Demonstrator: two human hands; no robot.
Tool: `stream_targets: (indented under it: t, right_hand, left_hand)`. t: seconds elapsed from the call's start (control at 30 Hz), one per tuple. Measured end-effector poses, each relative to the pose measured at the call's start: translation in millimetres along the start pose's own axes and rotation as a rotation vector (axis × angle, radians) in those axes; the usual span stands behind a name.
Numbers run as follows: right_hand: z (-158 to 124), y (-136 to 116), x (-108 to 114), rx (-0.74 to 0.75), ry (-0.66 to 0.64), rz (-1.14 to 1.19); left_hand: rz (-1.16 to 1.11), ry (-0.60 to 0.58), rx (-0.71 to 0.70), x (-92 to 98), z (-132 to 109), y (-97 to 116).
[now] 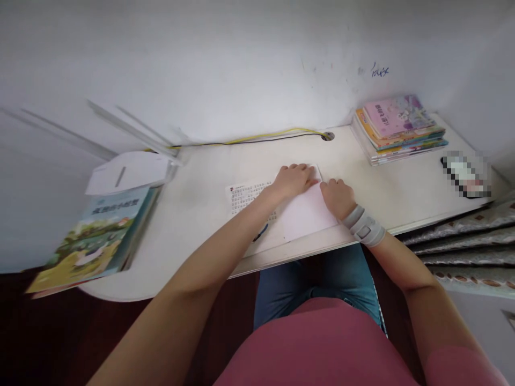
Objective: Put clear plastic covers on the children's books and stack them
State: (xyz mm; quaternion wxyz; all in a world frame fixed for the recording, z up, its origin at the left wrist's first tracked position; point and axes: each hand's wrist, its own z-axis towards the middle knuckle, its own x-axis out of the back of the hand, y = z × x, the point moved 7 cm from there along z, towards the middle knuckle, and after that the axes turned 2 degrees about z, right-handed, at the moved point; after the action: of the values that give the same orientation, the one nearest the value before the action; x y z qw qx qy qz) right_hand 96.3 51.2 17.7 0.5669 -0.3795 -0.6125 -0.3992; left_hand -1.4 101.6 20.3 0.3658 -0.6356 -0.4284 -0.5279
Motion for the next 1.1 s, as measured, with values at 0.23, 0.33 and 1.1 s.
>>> stream_targets:
  t: [0.23, 0.33, 1.1]
  right_hand:
    - [18.0, 2.5, -5.1, -0.017, 0.021, -0.027]
    - [17.5, 5.3, -7.6, -0.020, 0.023, -0.004]
    - [8.2, 48.1, -53.1, 0.358, 0.047, 0.276]
  left_hand:
    - [0.015, -0.031, 0.050, 5.9, -0.2, -5.3]
    - [-0.007, -0.040, 0.051, 6.8, 2.3, -6.4]
    - [-0.028, -0.094, -0.174, -61.7, -58.3, 12.6]
